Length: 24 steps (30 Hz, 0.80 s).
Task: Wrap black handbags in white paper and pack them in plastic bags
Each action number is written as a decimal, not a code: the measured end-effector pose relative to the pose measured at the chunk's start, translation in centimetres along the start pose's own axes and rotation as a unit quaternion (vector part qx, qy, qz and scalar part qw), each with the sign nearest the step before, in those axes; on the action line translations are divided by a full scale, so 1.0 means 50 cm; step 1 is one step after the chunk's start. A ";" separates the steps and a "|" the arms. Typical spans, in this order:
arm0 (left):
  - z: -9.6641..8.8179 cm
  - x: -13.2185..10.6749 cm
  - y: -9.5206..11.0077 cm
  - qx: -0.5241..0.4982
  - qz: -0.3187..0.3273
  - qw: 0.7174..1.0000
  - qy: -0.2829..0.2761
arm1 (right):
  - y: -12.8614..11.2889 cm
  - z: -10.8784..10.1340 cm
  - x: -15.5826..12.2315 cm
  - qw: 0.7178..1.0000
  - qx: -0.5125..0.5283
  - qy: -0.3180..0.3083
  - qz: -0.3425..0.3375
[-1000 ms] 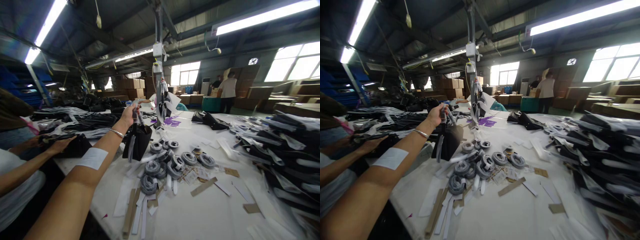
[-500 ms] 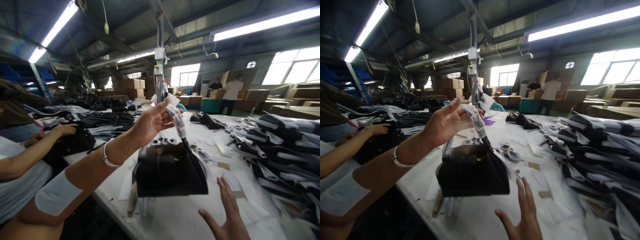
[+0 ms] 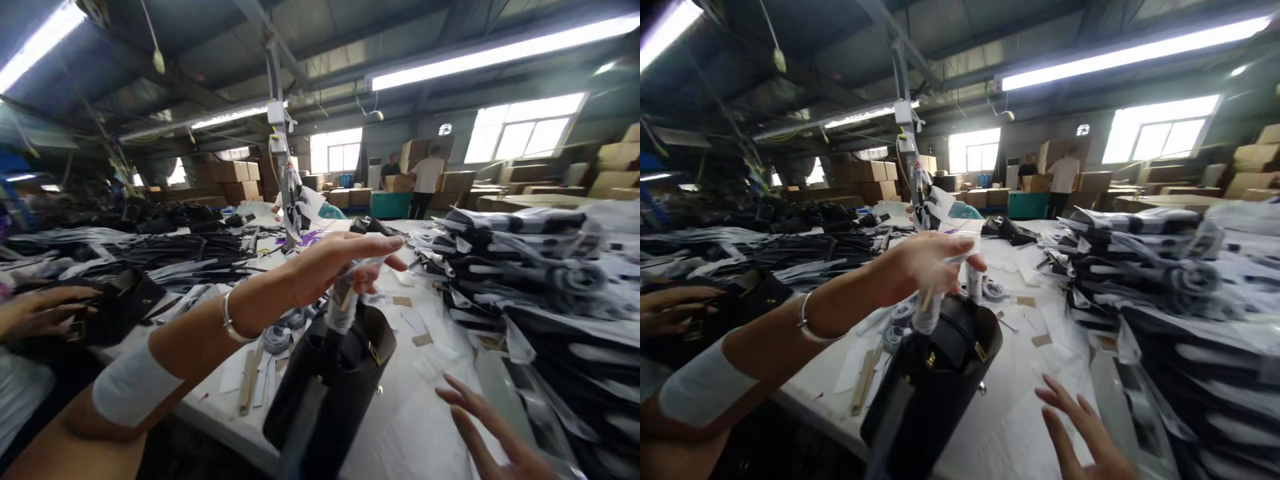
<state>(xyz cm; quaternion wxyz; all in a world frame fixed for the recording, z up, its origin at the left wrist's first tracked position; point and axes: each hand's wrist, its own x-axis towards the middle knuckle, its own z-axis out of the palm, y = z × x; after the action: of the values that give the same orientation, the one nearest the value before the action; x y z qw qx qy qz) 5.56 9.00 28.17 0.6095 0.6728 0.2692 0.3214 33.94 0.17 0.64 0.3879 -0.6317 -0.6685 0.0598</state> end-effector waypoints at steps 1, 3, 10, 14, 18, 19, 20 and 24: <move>-0.002 -0.005 0.004 0.013 -0.001 1.000 0.010 | -0.014 0.009 0.005 0.999 -0.007 0.039 0.010; -0.015 -0.013 0.005 0.046 0.004 0.998 0.041 | -0.038 0.025 0.015 0.995 -0.008 0.096 0.011; -0.061 0.011 -0.062 0.189 0.005 0.980 0.066 | -0.045 0.055 0.023 0.993 0.044 -0.049 -0.101; -0.095 0.028 -0.132 0.163 -0.008 0.983 0.081 | -0.034 0.091 0.032 0.989 0.108 -0.102 -0.008; -0.150 0.022 -0.186 0.145 -0.012 0.979 0.145 | -0.055 0.108 0.055 0.983 0.142 -0.104 0.046; -0.160 0.016 -0.194 0.147 -0.012 0.976 0.158 | -0.064 0.106 0.062 0.985 0.134 -0.099 0.040; -0.168 0.009 -0.199 0.155 -0.008 0.972 0.178 | -0.073 0.102 0.068 0.986 0.129 -0.098 0.029; -0.182 -0.042 -0.228 0.192 0.053 0.950 0.241 | -0.099 0.074 0.075 0.977 0.149 -0.149 -0.036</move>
<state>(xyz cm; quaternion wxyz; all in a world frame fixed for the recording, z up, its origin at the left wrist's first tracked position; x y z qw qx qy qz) -2.39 14.57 17.08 0.3676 0.6931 0.4285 0.4482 28.15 4.08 2.57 0.3758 -0.5262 -0.7248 0.2378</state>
